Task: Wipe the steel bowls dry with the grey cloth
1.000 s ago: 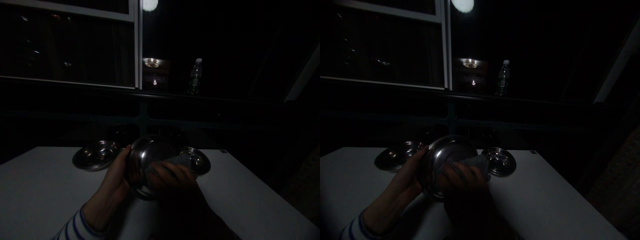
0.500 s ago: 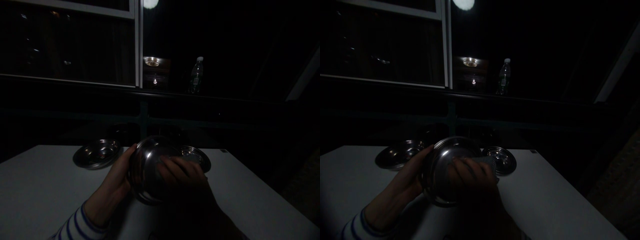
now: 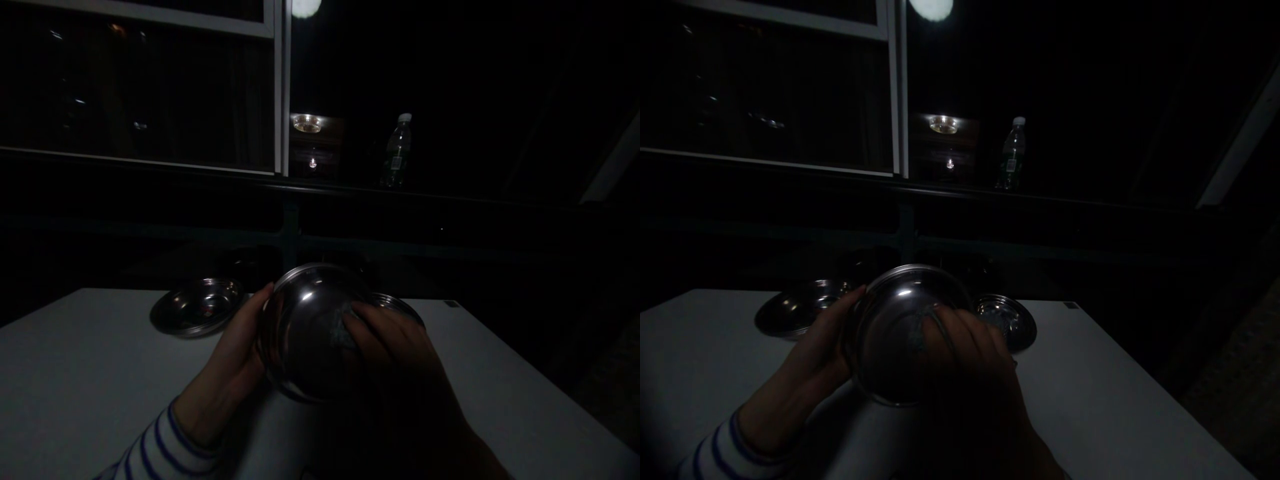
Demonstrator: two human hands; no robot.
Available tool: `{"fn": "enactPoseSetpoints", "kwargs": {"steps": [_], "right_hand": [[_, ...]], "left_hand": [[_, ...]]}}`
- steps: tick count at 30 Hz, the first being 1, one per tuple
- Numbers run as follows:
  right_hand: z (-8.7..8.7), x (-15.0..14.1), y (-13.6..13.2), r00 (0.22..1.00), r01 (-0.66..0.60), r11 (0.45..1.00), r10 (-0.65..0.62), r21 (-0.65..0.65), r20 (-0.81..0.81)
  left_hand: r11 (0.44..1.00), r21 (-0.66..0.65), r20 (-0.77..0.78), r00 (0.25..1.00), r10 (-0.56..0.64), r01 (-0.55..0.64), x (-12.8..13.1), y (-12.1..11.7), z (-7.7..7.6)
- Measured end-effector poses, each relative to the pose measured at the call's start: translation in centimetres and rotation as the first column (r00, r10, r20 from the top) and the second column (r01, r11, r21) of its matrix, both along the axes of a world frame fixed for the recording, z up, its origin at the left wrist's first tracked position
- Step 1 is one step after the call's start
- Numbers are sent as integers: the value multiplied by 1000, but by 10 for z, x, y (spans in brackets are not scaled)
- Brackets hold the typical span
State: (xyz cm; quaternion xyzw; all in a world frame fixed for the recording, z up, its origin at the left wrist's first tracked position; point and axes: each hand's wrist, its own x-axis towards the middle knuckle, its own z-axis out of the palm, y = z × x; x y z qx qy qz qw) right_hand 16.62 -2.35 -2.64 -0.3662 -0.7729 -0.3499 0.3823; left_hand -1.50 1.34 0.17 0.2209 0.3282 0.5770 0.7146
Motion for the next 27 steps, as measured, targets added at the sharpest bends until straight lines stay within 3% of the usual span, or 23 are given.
{"fn": "enactPoseSetpoints", "kwargs": {"steps": [8, 18, 24, 27], "right_hand": [[-14, -11, -1, 996, -59, 998, 60, -16, 67], [-5, -18, -4, 994, -109, 993, 108, -34, -10], [-7, -11, 3, 999, -11, 999, 9, -30, -40], [-10, -17, -1, 998, -67, 997, 67, -36, -8]], "left_hand": [[997, -70, -103, 995, 15, -23, 8, -4, -4], [996, -82, -115, 993, 24, -33, 6, -2, -7], [997, -78, -125, 992, -7, -3, 5, 0, -9], [998, -65, -134, 991, -7, -2, 4, 0, -9]]}}
